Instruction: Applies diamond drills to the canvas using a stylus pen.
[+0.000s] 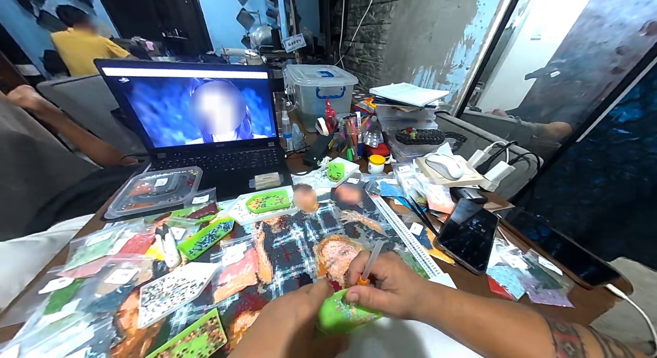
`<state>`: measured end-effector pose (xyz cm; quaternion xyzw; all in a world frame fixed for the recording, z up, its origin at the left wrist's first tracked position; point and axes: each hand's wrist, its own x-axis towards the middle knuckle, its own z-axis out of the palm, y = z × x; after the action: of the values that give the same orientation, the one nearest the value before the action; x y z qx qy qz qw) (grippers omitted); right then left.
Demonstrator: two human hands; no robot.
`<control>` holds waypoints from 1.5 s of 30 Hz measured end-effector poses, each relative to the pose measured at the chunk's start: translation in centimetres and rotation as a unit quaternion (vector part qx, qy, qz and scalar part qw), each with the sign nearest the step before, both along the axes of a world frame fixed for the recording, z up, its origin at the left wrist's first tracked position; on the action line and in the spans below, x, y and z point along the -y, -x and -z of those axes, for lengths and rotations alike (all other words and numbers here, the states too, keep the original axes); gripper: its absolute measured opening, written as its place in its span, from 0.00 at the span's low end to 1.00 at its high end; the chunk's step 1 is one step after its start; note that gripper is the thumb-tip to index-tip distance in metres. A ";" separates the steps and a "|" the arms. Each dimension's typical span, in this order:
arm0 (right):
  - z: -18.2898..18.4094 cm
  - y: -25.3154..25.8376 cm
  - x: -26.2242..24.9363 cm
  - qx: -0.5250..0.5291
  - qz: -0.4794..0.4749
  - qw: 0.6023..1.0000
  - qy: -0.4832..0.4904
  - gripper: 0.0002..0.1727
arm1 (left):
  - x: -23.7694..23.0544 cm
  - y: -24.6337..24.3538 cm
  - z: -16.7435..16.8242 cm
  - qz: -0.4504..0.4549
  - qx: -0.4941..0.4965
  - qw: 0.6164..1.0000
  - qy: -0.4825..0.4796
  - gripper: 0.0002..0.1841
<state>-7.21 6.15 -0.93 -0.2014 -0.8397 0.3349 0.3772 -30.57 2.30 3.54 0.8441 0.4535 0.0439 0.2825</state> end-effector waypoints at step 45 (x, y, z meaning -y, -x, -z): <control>-0.2 -0.3 -0.1 -0.002 -0.017 0.999 0.033 0.17 | -0.2 0.0 0.1 0.000 -0.001 1.000 0.010 0.30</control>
<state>-6.89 6.27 -0.75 -0.1992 -0.8308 0.3687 0.3662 -30.60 2.46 3.48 0.8414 0.4539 0.0389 0.2907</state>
